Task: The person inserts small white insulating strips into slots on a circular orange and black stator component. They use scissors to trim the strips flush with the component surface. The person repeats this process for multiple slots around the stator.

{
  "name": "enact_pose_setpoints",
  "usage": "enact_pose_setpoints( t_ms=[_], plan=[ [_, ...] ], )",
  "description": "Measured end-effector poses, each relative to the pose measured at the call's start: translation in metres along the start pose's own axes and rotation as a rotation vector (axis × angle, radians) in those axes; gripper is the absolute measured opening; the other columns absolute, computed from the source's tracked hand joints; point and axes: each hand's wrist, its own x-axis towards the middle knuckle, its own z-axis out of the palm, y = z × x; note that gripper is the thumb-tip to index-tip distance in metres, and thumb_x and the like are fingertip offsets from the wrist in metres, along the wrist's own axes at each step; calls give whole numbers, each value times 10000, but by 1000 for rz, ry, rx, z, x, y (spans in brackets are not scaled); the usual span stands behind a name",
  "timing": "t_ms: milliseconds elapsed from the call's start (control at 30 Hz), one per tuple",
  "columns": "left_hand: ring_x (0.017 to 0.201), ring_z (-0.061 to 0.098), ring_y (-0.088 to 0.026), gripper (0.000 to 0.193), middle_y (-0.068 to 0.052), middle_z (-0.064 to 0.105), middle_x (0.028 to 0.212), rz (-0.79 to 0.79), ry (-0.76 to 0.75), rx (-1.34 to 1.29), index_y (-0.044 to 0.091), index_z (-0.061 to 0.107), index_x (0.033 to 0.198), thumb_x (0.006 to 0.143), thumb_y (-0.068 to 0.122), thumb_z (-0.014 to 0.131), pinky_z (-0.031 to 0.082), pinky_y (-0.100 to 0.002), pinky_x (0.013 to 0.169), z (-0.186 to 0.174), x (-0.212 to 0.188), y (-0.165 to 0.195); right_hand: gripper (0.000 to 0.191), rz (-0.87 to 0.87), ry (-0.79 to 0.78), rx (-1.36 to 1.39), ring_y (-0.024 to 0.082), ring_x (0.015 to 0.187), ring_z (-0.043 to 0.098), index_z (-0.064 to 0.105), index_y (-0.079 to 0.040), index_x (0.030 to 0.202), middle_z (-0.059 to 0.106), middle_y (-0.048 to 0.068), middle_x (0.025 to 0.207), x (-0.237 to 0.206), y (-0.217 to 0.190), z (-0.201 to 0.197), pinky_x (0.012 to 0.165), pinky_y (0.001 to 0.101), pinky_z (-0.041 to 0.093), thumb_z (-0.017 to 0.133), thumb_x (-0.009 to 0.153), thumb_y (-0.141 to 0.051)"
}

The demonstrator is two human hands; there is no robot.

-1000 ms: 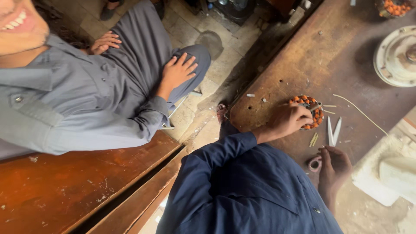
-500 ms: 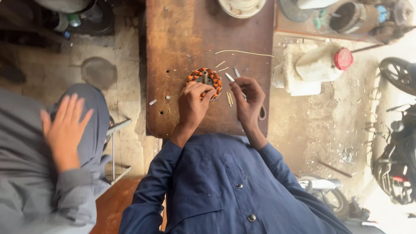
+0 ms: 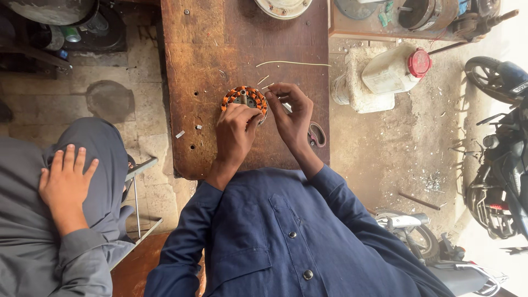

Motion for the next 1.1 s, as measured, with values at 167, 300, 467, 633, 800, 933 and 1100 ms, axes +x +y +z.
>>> enact_pose_setpoints(
  t_ms=[167,300,467,633,800,933,1100],
  plan=[
    [936,659,-272,128,-69,725,923,3,-9,3,60,762,961,911,177,774,506,-403,843,-2,1,1,117,-5,21,-1,77,926,696,702,-9,1076,741,38,996,2,-2,2,826,244,568,757,974,-32],
    [939,664,-263,140,-64,731,929,6,-19,11,56,767,969,918,186,768,508,-404,844,-2,1,0,120,-3,28,-14,78,924,700,707,-9,1085,748,41,998,4,-2,2,828,246,567,753,977,-32],
    [942,669,-248,156,-57,740,941,2,-23,24,57,771,976,917,201,767,512,-396,841,1,0,-2,127,1,1,36,85,942,700,699,-10,1090,739,40,1005,4,0,2,839,254,569,755,979,-38],
    [925,671,-229,160,-47,744,931,-7,-35,30,61,775,970,928,215,760,514,-390,825,4,-1,-3,119,-10,1,7,84,937,706,708,-16,1086,738,40,1005,4,0,1,835,257,578,756,981,-44],
    [926,669,-237,169,-52,742,924,-4,-31,34,56,775,963,929,220,762,514,-394,822,4,-1,-3,114,-8,13,7,84,928,702,710,-20,1084,742,44,1003,5,-1,0,825,260,571,758,986,-51],
    [930,669,-235,167,-50,743,930,-6,-30,37,58,776,966,927,219,762,513,-392,827,4,-1,-4,114,-13,7,4,84,929,702,710,-18,1085,741,43,1005,5,0,1,827,257,571,755,985,-51],
    [943,666,-239,169,-56,740,940,6,-21,53,50,775,975,923,210,763,512,-394,838,3,-2,-4,118,-4,-5,-10,87,919,701,709,-11,1079,737,45,993,4,-1,2,805,250,559,758,978,-44]
  ],
)
